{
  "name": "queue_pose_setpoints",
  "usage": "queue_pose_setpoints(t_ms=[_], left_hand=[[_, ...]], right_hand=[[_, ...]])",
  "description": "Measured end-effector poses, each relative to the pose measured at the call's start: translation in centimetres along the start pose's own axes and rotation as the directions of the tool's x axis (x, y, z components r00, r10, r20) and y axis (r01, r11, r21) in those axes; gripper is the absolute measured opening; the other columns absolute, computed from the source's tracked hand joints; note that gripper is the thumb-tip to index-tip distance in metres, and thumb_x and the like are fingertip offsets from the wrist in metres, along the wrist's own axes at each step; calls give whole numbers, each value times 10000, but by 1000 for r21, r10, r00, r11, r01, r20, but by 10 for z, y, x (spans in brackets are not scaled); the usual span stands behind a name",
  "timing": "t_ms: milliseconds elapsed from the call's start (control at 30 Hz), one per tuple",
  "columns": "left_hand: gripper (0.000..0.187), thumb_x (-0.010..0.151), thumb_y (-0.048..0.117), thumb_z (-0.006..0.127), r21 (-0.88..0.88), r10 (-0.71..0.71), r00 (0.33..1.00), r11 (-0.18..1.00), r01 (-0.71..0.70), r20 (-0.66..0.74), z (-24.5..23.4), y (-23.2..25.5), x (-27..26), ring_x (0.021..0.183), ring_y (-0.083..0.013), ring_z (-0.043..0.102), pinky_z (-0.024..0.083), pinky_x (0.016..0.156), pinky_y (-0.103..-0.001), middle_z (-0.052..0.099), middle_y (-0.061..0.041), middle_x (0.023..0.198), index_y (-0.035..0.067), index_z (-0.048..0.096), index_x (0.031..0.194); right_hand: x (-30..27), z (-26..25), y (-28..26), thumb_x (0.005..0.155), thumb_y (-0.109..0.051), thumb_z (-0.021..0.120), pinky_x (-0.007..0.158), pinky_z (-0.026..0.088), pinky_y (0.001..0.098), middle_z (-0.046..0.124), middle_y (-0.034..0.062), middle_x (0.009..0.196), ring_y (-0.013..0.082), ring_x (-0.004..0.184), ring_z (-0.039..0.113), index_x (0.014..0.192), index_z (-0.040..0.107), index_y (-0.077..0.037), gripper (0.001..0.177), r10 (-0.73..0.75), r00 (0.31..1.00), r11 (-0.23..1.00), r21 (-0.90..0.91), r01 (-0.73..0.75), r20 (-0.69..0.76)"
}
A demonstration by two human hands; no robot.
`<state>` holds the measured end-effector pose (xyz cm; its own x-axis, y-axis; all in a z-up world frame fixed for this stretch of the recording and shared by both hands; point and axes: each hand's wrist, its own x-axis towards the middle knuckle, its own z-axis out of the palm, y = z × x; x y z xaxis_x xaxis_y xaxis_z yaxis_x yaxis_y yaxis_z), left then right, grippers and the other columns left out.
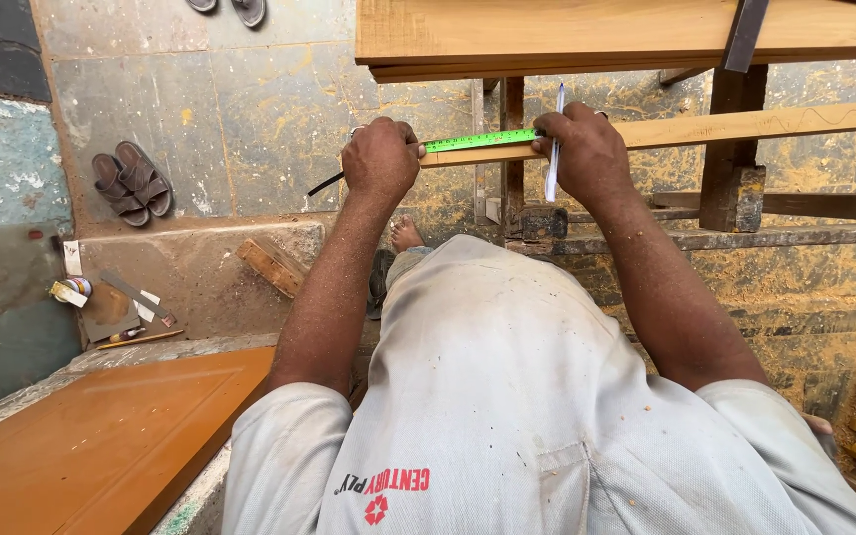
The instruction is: Measure and mark dimensions on wooden planks using a tape measure, try square, and pen.
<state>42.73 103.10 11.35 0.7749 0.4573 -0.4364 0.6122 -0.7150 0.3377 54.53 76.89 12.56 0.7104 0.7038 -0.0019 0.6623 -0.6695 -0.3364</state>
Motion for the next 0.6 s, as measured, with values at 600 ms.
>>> queue_pose_setpoints(t_ms=[600], left_hand=[[231,893,384,780,-1,5,1000,1000,-5,-25,7,-3,2,935,-204,660,529,868,-435,692,-42,961,165,805,962]], right_hand=[[-3,11,7,990,-257,795,711,565,436,675,101,917,264,857,677,1072,799,-112,167,-1,1000,1000,31,2,-31]])
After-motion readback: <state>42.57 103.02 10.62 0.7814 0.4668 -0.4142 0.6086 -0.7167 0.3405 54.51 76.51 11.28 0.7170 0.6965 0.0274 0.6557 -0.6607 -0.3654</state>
